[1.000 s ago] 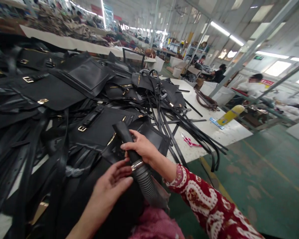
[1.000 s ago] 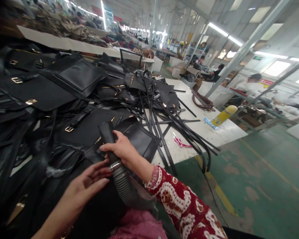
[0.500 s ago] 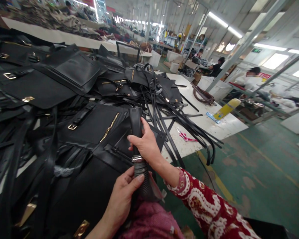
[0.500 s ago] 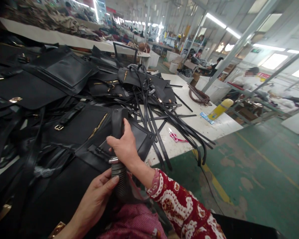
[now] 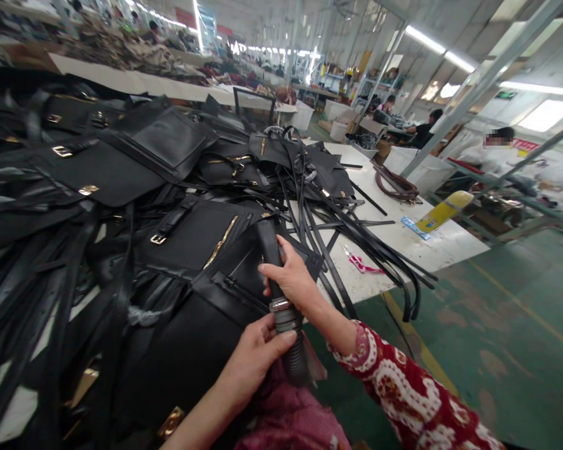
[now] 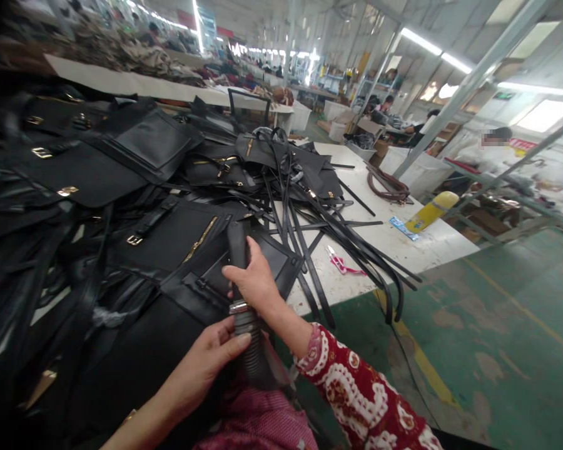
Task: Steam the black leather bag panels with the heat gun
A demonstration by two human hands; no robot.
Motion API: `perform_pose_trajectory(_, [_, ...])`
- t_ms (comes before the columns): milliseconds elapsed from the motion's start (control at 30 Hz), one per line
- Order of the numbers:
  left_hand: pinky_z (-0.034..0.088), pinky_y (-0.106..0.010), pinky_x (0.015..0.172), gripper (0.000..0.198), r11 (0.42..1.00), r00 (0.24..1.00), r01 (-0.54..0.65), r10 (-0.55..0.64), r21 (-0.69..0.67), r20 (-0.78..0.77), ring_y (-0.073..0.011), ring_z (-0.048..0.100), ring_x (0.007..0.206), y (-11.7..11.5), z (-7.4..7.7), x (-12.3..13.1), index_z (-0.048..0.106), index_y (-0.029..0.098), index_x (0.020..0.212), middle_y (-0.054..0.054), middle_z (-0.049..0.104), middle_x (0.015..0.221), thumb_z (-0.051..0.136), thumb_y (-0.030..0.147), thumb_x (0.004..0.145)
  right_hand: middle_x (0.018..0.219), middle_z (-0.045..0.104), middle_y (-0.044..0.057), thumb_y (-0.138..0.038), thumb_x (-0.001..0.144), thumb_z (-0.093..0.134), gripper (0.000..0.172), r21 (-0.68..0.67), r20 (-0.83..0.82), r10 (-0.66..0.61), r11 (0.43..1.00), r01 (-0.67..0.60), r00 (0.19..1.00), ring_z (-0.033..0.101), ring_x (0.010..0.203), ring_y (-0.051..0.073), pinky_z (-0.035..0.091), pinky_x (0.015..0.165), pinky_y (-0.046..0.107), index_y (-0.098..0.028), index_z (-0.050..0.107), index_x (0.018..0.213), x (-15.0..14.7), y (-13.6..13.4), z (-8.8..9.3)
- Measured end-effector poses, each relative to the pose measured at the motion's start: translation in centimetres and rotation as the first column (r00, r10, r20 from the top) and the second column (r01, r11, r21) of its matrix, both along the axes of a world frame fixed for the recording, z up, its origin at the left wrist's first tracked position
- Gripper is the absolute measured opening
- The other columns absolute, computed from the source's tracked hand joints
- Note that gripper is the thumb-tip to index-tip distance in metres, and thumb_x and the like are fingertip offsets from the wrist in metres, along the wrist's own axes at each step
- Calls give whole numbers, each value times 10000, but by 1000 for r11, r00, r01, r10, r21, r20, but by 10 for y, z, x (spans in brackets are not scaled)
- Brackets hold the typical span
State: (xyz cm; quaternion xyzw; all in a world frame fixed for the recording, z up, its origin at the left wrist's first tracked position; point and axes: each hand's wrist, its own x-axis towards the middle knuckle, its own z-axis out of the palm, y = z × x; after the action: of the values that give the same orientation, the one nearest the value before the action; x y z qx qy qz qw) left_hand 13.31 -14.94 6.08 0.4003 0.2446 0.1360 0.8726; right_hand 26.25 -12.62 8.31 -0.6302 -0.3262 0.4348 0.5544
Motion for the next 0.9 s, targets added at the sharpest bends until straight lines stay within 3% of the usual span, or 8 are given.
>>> perform_pose_trajectory(133, [470, -299, 731, 362, 965, 976, 156, -119, 210, -181, -208, 630, 793, 18, 5, -26, 638, 172, 998, -69, 699, 853, 676, 261, 649, 560, 530, -78, -170, 663, 619, 759, -133, -57, 216, 966, -222, 975, 494, 368, 89, 452, 347, 209, -235, 264, 1330, 13, -17, -5])
perform_pose_trajectory(200, [467, -304, 746, 356, 933, 942, 18, 105, 361, -319, -210, 629, 802, 39, 3, -49, 627, 173, 986, -66, 699, 846, 662, 298, 655, 520, 541, -82, -154, 661, 618, 762, -177, -94, 282, 939, -294, 955, 494, 357, 90, 439, 340, 195, -232, 265, 1331, 17, -29, -7])
perform_pose_trajectory(300, [431, -353, 882, 443, 734, 764, -280, 560, 618, -320, -231, 602, 940, 80, -6, -84, 574, 183, 1040, -74, 673, 955, 648, 365, 644, 494, 554, -82, -152, 661, 619, 755, -192, -168, 339, 910, -368, 925, 494, 350, 90, 440, 337, 189, -227, 274, 1329, 20, -44, -9])
perform_pose_trajectory(367, [406, -390, 932, 532, 648, 679, -341, 670, 681, -298, -246, 576, 1005, 105, -13, -98, 530, 173, 1095, -90, 647, 1019, 649, 390, 624, 512, 561, -78, -151, 658, 624, 740, -173, -217, 365, 899, -403, 905, 497, 356, 87, 452, 342, 193, -229, 299, 1318, 19, -50, -9])
perform_pose_trajectory(600, [476, -347, 816, 579, 750, 754, -290, 562, 594, -342, -243, 605, 942, 127, -40, -81, 528, 154, 1118, -88, 652, 969, 678, 366, 601, 637, 583, -55, -141, 618, 670, 806, -129, -328, 456, 846, -517, 827, 509, 370, 72, 456, 346, 192, -252, 308, 1329, -8, -35, -16])
perform_pose_trajectory(733, [500, -272, 633, 569, 798, 800, -264, 495, 542, -339, -193, 636, 733, 125, -49, -75, 513, 168, 1106, -21, 661, 779, 686, 349, 594, 666, 586, -55, -163, 594, 693, 831, -16, -305, 350, 928, -372, 886, 504, 371, 70, 453, 353, 204, -257, 312, 1326, -21, -14, -16])
perform_pose_trajectory(800, [499, -275, 620, 545, 760, 784, -211, 507, 615, -358, -192, 627, 705, 132, -49, -77, 523, 163, 1092, -17, 648, 749, 664, 347, 599, 660, 594, -60, -179, 594, 695, 832, 44, -273, 232, 973, -229, 934, 507, 377, 74, 454, 362, 208, -265, 306, 1325, -13, -11, -12])
perform_pose_trajectory(900, [491, -312, 760, 516, 587, 741, -90, 579, 805, -339, -214, 614, 846, 151, -41, -71, 535, 168, 1102, -65, 643, 921, 611, 354, 627, 515, 562, -85, -207, 633, 657, 799, 49, -226, 119, 993, -111, 967, 499, 358, 93, 454, 370, 219, -232, 278, 1336, 13, -22, -11])
